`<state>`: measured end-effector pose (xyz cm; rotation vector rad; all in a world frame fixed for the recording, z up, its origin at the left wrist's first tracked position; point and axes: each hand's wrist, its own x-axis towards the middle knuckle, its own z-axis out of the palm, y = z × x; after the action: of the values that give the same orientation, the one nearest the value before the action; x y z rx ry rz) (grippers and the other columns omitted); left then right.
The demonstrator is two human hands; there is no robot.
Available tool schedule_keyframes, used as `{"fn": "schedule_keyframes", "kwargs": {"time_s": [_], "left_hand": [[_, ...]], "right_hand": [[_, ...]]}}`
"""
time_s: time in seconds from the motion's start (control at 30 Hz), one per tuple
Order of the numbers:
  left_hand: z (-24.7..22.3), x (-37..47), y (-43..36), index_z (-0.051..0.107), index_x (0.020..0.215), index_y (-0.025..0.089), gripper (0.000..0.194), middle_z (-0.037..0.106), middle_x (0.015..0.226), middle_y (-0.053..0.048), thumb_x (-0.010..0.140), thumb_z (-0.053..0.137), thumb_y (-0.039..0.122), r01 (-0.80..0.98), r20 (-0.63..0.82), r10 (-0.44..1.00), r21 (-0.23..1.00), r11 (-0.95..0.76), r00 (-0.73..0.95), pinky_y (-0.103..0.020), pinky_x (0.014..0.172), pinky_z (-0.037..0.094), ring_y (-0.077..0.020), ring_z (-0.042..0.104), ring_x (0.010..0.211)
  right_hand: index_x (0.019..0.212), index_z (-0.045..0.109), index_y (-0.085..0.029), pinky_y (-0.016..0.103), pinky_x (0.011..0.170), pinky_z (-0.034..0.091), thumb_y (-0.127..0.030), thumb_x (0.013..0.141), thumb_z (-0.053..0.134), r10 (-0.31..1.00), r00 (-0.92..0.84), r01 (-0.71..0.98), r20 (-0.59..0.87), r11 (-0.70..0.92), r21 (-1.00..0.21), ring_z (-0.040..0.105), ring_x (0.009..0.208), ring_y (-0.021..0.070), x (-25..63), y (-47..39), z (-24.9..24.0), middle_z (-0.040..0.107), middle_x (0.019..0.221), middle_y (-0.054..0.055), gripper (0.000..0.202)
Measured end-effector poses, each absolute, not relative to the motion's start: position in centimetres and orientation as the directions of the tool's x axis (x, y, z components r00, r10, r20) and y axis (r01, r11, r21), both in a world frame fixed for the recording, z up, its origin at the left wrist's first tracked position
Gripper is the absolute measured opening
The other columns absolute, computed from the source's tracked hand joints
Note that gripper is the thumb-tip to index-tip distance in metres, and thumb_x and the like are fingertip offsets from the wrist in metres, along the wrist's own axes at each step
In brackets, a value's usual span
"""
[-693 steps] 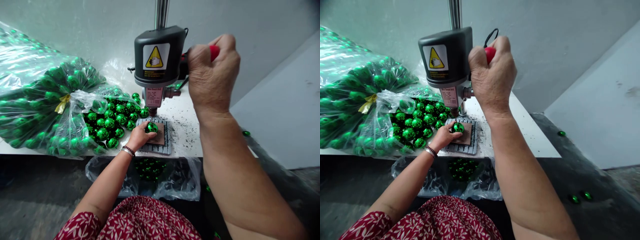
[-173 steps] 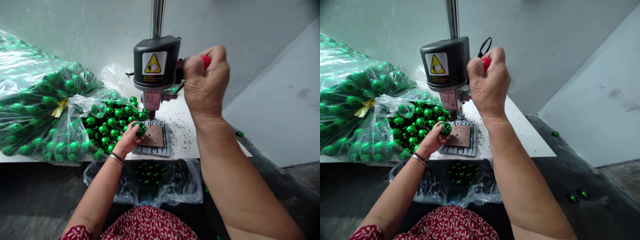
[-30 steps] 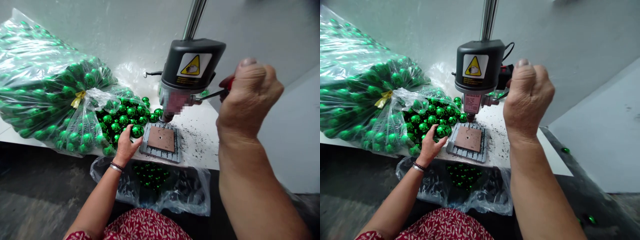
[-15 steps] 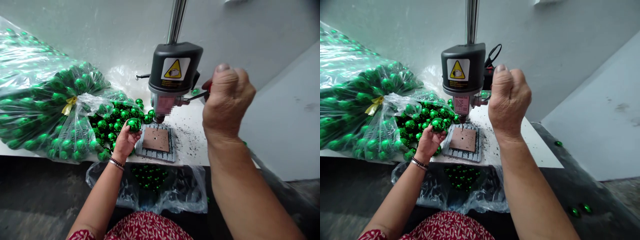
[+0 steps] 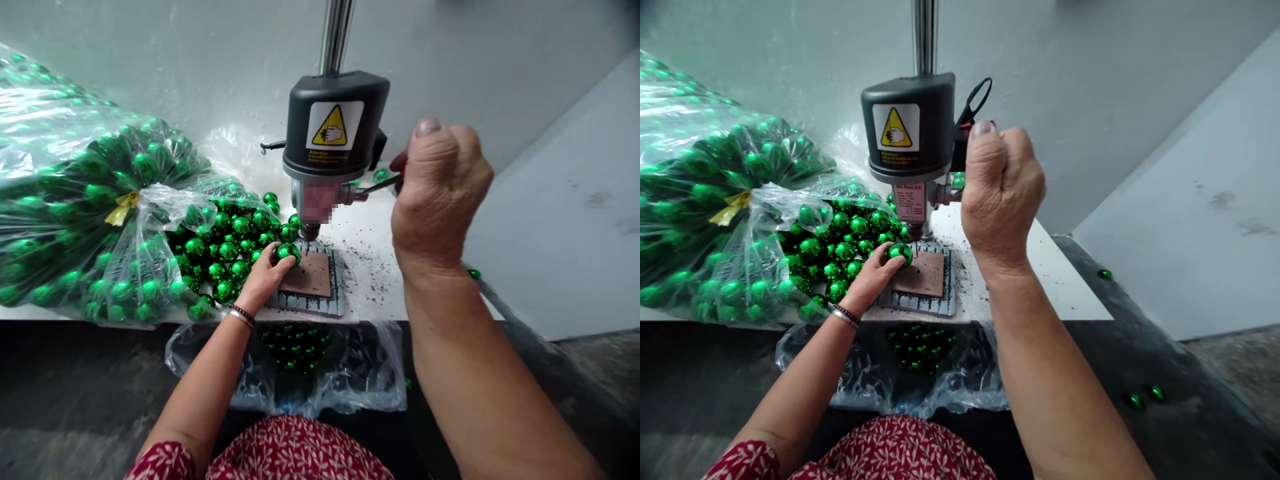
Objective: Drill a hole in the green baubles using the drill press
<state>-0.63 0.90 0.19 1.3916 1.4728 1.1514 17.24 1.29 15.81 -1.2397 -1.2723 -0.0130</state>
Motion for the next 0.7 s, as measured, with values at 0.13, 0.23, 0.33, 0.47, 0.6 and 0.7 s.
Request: {"fn": "schedule_keyframes", "kwargs": {"time_s": [0.13, 0.23, 0.33, 0.47, 0.6, 0.7], "left_hand": [[0.1, -0.3, 1.4, 0.059, 0.119, 0.019, 0.047, 0.069, 0.106, -0.006, 0.078, 0.063, 0.04, 0.441, 0.02, 1.0, 0.897, -0.017, -0.001, -0.034, 0.088, 0.047, -0.0216, 0.062, 0.097], [0.0, 0.1, 1.7, 0.058, 0.121, 0.018, 0.05, 0.069, 0.109, -0.007, 0.076, 0.064, 0.041, 0.478, 0.014, 1.0, 0.878, -0.007, -0.01, -0.035, 0.09, 0.046, -0.0224, 0.062, 0.098], [-0.2, 0.3, 1.7, 0.058, 0.121, 0.018, 0.05, 0.069, 0.109, -0.008, 0.077, 0.064, 0.041, 0.487, 0.023, 1.0, 0.873, -0.02, 0.0, -0.034, 0.089, 0.046, -0.0221, 0.062, 0.096], [-0.1, 0.4, 1.6, 0.058, 0.122, 0.019, 0.051, 0.068, 0.108, -0.007, 0.075, 0.067, 0.036, 0.483, 0.051, 0.998, 0.874, -0.058, 0.027, -0.034, 0.091, 0.046, -0.0218, 0.062, 0.097], [0.2, 0.5, 1.5, 0.061, 0.121, 0.021, 0.052, 0.069, 0.107, -0.006, 0.071, 0.071, 0.034, 0.502, 0.05, 0.998, 0.863, -0.057, 0.027, -0.037, 0.094, 0.045, -0.0242, 0.062, 0.099], [0.1, 0.6, 1.6, 0.063, 0.12, 0.023, 0.055, 0.07, 0.104, -0.006, 0.067, 0.075, 0.034, 0.531, 0.074, 0.997, 0.844, -0.069, 0.013, -0.039, 0.095, 0.044, -0.026, 0.063, 0.098]], "right_hand": [[0.066, 0.042, -0.01, 0.018, 0.07, 0.029, -0.052, 0.088, 0.031, 0.58, 0.363, 0.606, 0.729, 0.448, -0.658, 0.038, 0.064, -0.0028, 17.3, 1.4, 15.6, 0.039, 0.063, -0.005, 0.049], [0.067, 0.043, -0.01, 0.019, 0.069, 0.03, -0.045, 0.09, 0.033, 0.585, 0.361, 0.596, 0.726, 0.453, -0.662, 0.039, 0.063, -0.0023, 17.4, 1.4, 15.5, 0.039, 0.063, -0.004, 0.043], [0.066, 0.041, -0.011, 0.02, 0.068, 0.031, -0.043, 0.09, 0.035, 0.586, 0.373, 0.56, 0.72, 0.476, -0.678, 0.039, 0.062, -0.0016, 17.4, 1.5, 15.5, 0.04, 0.062, -0.005, 0.041], [0.067, 0.04, -0.011, 0.018, 0.068, 0.031, -0.053, 0.087, 0.034, 0.595, 0.368, 0.554, 0.714, 0.477, -0.682, 0.039, 0.062, -0.0027, 17.4, 1.4, 15.6, 0.039, 0.062, -0.005, 0.047], [0.067, 0.04, -0.01, 0.017, 0.069, 0.031, -0.044, 0.091, 0.032, 0.608, 0.365, 0.591, 0.704, 0.433, -0.68, 0.039, 0.064, -0.0033, 17.3, 1.1, 15.7, 0.038, 0.063, -0.004, 0.042], [0.067, 0.04, -0.011, 0.018, 0.068, 0.03, -0.039, 0.092, 0.033, 0.611, 0.367, 0.578, 0.702, 0.442, -0.687, 0.038, 0.063, -0.0023, 17.2, 1.0, 15.7, 0.039, 0.062, -0.004, 0.038]]}}
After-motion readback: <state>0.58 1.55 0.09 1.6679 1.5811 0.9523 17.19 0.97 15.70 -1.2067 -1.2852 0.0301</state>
